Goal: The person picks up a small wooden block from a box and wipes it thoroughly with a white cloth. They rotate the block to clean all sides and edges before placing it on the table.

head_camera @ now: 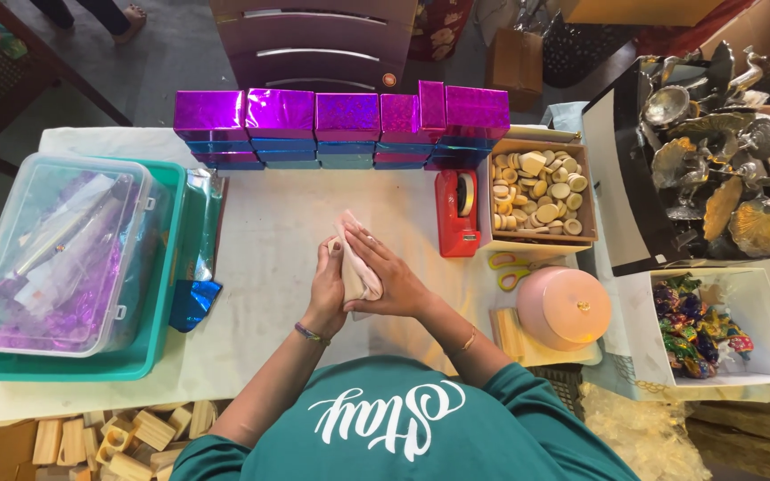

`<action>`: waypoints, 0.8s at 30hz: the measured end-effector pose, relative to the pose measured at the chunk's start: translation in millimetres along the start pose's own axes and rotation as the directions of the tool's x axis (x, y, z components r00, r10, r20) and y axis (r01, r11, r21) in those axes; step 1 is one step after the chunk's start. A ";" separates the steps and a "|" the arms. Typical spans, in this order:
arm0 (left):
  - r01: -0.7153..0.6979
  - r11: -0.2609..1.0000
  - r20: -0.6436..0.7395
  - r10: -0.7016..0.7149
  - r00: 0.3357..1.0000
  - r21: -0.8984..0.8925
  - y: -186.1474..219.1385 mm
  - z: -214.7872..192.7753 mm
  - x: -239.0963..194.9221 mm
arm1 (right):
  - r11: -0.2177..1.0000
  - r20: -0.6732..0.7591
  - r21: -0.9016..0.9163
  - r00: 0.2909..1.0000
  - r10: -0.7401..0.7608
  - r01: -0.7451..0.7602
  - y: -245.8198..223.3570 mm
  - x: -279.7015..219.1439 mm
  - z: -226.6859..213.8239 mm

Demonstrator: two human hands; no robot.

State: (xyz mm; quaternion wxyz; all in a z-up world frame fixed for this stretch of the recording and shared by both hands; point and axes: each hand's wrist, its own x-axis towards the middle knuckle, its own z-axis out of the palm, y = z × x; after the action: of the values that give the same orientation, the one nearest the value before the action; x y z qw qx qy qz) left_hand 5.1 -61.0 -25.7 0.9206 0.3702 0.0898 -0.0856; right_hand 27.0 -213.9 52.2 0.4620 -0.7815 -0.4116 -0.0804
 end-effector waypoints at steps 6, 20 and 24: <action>-0.029 0.998 -0.056 0.027 0.998 -0.048 29.7 25.4 -1.6 | 0.997 -0.069 -0.077 0.997 -0.022 0.017 29.6 -35.8 40.8; -0.187 0.942 -0.089 0.219 0.972 0.280 27.2 16.4 -5.9 | 0.765 -0.375 0.600 0.762 0.529 -0.236 67.8 -21.2 33.9; 0.043 0.941 0.049 -0.063 0.997 0.337 29.1 7.8 -6.0 | 0.771 -0.393 0.563 0.725 0.565 -0.296 87.4 -34.2 36.7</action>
State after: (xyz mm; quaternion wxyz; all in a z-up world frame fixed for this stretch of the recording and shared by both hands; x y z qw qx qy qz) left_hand 6.6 -45.2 0.6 0.8438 0.5163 0.0567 -0.1350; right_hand 58.2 -224.9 -43.0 0.7363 -0.6677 -0.0707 -0.0839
